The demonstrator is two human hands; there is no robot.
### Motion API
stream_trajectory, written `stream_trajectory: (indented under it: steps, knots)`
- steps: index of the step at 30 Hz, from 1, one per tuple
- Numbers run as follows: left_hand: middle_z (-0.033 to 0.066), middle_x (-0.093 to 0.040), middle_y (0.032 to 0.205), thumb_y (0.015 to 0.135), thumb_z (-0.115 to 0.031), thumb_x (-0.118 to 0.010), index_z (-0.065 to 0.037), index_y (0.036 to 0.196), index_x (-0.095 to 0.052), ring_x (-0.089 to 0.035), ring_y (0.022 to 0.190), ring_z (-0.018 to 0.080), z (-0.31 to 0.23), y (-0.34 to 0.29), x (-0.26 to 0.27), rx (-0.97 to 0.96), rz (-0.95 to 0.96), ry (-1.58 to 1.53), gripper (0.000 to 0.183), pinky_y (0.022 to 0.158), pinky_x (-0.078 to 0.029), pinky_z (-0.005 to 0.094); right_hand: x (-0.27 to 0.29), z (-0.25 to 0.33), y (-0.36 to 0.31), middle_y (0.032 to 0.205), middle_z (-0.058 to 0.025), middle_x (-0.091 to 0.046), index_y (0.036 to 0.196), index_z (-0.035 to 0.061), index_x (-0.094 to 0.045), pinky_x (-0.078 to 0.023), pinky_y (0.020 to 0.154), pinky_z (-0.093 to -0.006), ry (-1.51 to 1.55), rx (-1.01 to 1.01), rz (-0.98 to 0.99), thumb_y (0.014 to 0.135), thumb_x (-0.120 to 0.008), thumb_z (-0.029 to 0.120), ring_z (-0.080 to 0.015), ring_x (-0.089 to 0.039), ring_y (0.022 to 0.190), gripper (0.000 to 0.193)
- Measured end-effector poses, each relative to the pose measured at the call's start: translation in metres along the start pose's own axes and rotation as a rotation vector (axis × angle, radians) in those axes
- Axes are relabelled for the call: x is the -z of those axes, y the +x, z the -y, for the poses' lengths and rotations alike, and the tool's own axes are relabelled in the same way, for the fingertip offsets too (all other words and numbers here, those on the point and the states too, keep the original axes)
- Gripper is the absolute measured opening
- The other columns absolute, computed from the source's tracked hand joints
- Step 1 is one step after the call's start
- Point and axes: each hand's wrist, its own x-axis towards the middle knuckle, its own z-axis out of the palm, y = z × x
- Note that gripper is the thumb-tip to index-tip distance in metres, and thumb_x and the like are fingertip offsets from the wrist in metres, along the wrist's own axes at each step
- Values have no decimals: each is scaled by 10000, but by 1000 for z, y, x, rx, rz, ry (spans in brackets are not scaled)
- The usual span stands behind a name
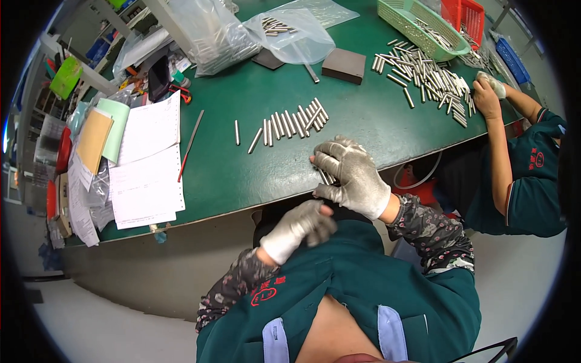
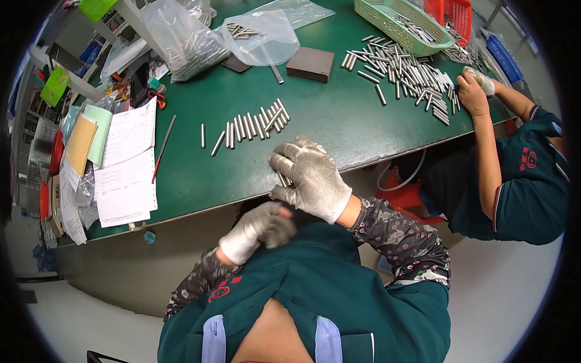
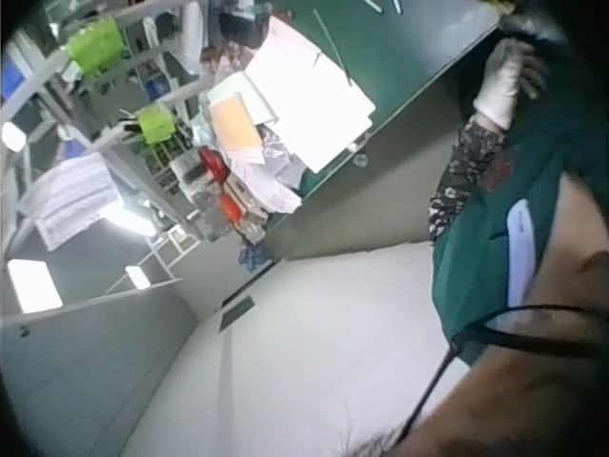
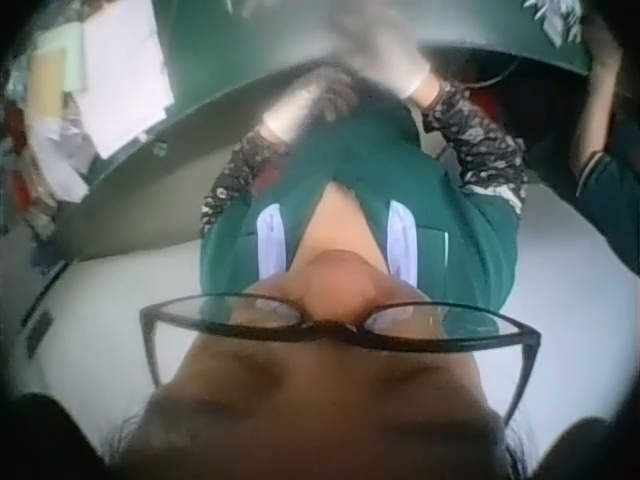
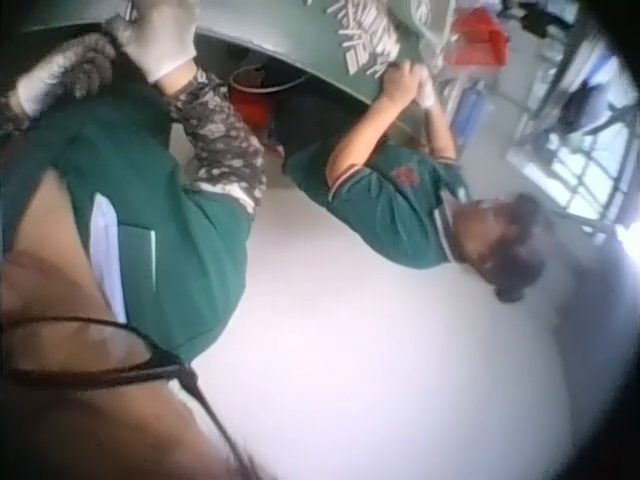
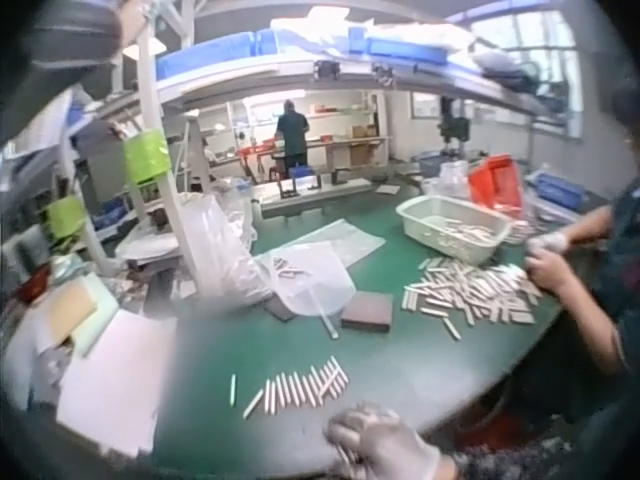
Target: The worker is manually sorting small metal pins on a workbench and recording the data onto a production log sheet using a pen.
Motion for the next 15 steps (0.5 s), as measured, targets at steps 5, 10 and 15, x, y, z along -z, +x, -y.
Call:
stream_trajectory:
  steps: [5,10,15]
  knots:
    - [140,-447,1304,832,-659,-458,-66,1345,-350,-457,1200,273,8,32,-24,-93,36,-814,791,1034,-360,432,-4,19,-10,1052,-182,-586,1046,6,-610,-450,850,-449,81,29,38,690,-690,361,-370,-561,973,509]
    - [147,-399,1360,821,-649,-475,-79,1346,-347,-384,1272,292,-3,30,-35,-77,-3,-665,786,1051,-350,448,7,34,-13,977,-150,-605,993,-6,-622,-464,815,-428,139,39,68,683,-669,255,-327,-568,912,408]
    - [139,-480,1288,813,-507,-614,-75,1324,-387,-478,1181,293,-12,24,-38,-125,47,-900,707,1063,-335,452,27,28,6,1024,-183,-618,959,-1,-628,-442,864,-408,597,57,52,840,-575,239,-357,-567,954,274]
